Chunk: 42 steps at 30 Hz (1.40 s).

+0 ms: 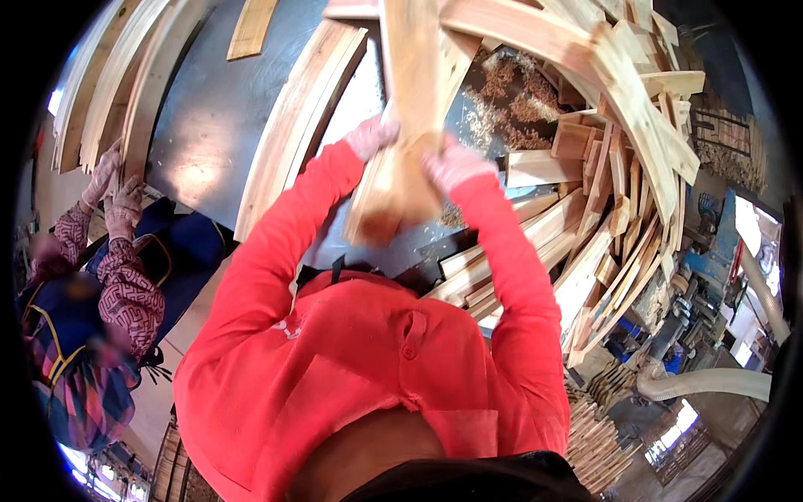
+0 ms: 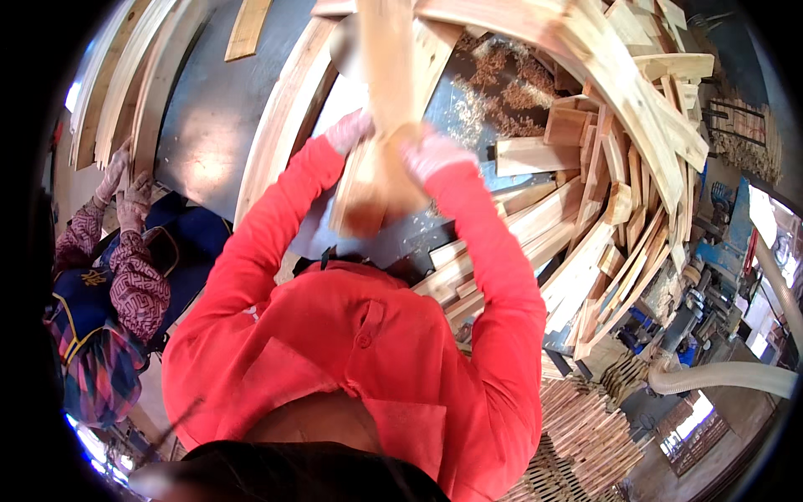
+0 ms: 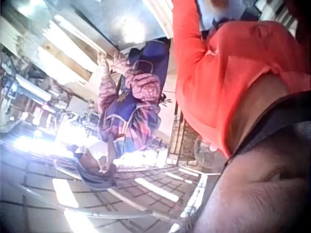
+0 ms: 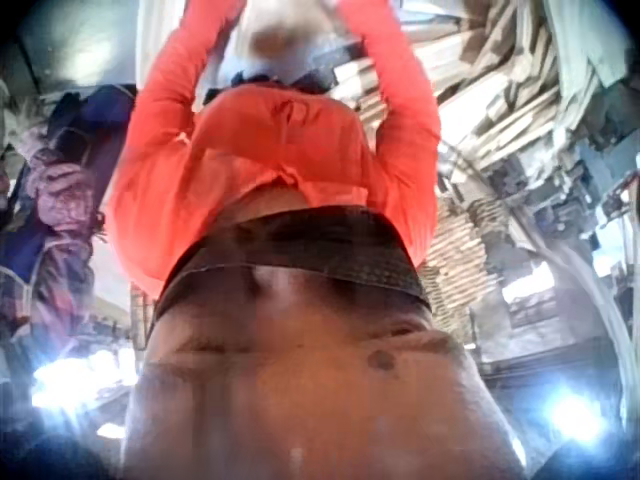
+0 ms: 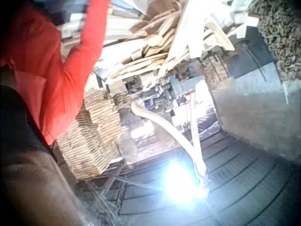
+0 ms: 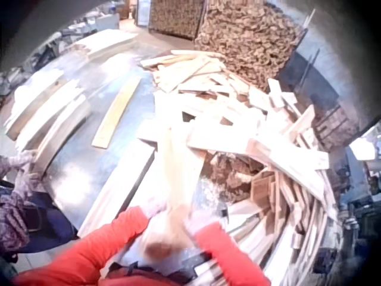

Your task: The person sorts through a pile of wooden planks and scraps on a metal table, picking up pieces, inspecting them, and stacking them into a neat pile. The person handles the wood by hand, moving pieces from a disorganized heap to an organized stack.

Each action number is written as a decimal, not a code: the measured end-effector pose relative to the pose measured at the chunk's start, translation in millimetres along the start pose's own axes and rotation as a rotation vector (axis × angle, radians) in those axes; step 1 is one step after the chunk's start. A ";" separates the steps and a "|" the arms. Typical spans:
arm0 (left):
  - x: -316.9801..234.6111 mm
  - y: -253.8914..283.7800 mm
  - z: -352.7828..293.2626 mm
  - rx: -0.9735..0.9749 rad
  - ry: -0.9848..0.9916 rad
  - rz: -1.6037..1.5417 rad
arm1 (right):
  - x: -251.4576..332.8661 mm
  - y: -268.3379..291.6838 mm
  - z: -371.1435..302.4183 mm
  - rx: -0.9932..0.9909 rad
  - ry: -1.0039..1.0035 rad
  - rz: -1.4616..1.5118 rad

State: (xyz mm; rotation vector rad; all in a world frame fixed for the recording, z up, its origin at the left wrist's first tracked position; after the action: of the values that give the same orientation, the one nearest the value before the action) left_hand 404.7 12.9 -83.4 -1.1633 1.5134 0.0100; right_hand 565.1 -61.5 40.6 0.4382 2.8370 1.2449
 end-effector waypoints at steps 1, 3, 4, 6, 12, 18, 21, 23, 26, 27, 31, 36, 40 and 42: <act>-2.4 -9.9 -13.1 0.044 -0.051 -0.108 | 13.4 1.6 -13.5 0.074 0.088 -0.215; 7.8 -18.8 -20.2 -0.024 0.016 0.192 | 24.8 44.9 -22.2 -0.469 0.275 -0.170; 23.0 -18.3 -27.7 -0.074 0.073 0.337 | 32.3 64.9 -30.9 -0.721 0.378 -0.123; 46.4 -21.2 -34.3 -0.092 0.145 0.242 | 34.1 129.1 4.0 -0.840 0.280 -0.489; 86.3 -6.7 -46.4 -0.138 0.070 0.133 | -20.5 169.4 116.7 -0.423 -0.074 -0.728; 67.6 -16.4 -48.6 -0.232 0.128 0.430 | -48.1 142.2 80.6 -0.036 -0.175 -0.188; 29.1 -30.2 -44.0 -0.291 -0.040 0.427 | -60.2 66.5 34.5 -0.043 -0.154 0.146; 12.4 -26.5 -36.7 -0.315 -0.019 0.372 | -45.4 16.3 5.8 -0.171 -0.148 0.211; -4.3 2.2 -17.5 -0.492 0.095 0.451 | -23.2 -32.8 -46.7 -0.675 -0.166 0.033; -7.2 3.8 -19.7 -0.497 0.099 0.432 | -17.9 -65.3 -73.6 -0.713 -0.234 -0.053; -10.2 17.8 -41.7 -0.663 0.197 0.995 | -36.4 -203.8 -114.3 -0.380 -0.471 -0.216; -22.1 -16.0 -93.5 -0.562 0.402 1.070 | -45.4 -140.1 -133.5 -0.170 -0.432 0.173; -4.3 -57.3 -110.6 -0.554 0.352 1.025 | -65.5 -99.9 -132.3 -0.518 -0.025 0.679; -10.4 -58.7 -109.9 -0.556 0.473 0.995 | -51.3 -61.5 -95.4 -0.595 0.183 0.963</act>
State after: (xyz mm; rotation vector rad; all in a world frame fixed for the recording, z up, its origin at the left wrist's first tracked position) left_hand 359.4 -73.9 -5.7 -0.7153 2.4833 0.9295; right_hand 587.3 -183.1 56.2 1.8099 2.1472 2.2118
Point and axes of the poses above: each hand's wrist, its own z-axis towards the middle knuckle, its own y-axis out of the back of the hand, x = y × z, the point moved 3 cm from there along z, towards the middle knuckle, and after that the axes turned 8 degrees about -z, right-handed, at the moved point
